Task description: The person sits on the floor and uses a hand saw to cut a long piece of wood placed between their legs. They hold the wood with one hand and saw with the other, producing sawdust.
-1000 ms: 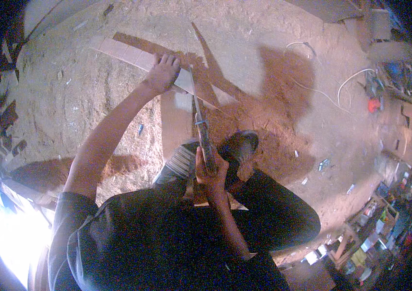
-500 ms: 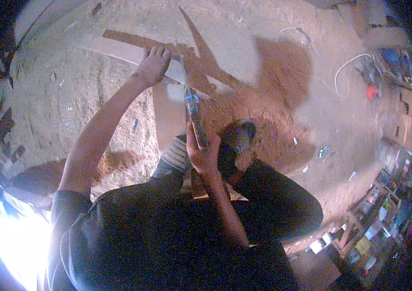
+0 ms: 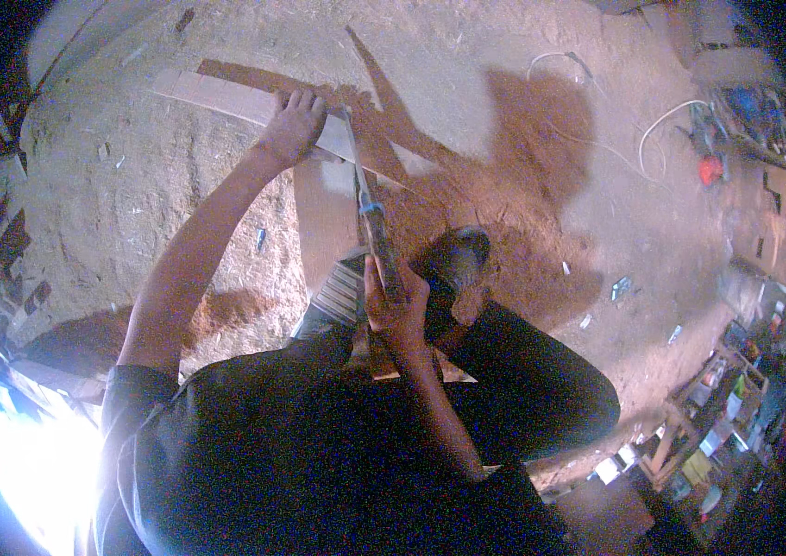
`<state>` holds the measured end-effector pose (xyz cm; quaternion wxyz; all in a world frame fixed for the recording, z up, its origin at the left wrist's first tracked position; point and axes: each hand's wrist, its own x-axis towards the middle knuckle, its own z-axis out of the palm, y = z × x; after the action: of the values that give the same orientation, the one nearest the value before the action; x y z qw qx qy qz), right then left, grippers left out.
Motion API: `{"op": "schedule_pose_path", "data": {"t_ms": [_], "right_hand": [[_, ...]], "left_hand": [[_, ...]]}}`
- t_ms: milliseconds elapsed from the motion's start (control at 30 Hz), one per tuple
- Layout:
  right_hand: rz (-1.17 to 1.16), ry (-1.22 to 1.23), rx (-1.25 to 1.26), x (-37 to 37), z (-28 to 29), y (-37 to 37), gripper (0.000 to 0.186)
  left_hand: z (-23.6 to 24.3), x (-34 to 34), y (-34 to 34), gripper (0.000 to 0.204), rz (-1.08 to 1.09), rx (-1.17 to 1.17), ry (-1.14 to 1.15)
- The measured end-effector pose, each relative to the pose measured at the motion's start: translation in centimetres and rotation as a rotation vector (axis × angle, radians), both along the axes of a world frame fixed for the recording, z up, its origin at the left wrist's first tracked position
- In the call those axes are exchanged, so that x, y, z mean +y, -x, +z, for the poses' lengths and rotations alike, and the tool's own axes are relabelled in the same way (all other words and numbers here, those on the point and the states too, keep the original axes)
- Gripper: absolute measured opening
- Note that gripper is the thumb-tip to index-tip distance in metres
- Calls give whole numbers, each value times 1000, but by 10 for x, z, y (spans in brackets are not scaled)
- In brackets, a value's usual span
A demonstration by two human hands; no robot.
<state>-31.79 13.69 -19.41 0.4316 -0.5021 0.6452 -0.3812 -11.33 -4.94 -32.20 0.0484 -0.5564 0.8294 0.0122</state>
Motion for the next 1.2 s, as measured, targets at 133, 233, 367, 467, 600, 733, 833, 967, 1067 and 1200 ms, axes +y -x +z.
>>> {"op": "schedule_pose_path", "data": {"t_ms": [133,233,367,467,600,733,833,967,1067,1200], "right_hand": [[51,27,34,-5,-6,3,15],[55,94,1,-21,-11,0,13],[52,11,-26,-5,0,1,14],[54,-5,138,13,-13,10,15],[108,157,86,-18,-18,-7,8],[231,172,74,-2,-65,1,19],[136,-11,-15,11,-83,28,36],[-17,-61,-268,-10,-60,-7,27],[39,125,64,-13,-84,2,21],[-156,-244,-679,-9,-88,21,18]], "left_hand": [[4,1,5,95,31,55,-22],[17,1,12,96,46,83,-54],[2,1,2,97,33,10,-37],[11,3,3,95,77,64,-100],[13,0,-1,88,81,58,-72],[-18,-8,-17,72,42,9,33],[-32,-6,12,69,-43,401,44],[-17,-4,-14,88,105,79,-93],[-1,-10,-4,93,86,160,-93],[2,2,-2,100,60,64,-309]]}}
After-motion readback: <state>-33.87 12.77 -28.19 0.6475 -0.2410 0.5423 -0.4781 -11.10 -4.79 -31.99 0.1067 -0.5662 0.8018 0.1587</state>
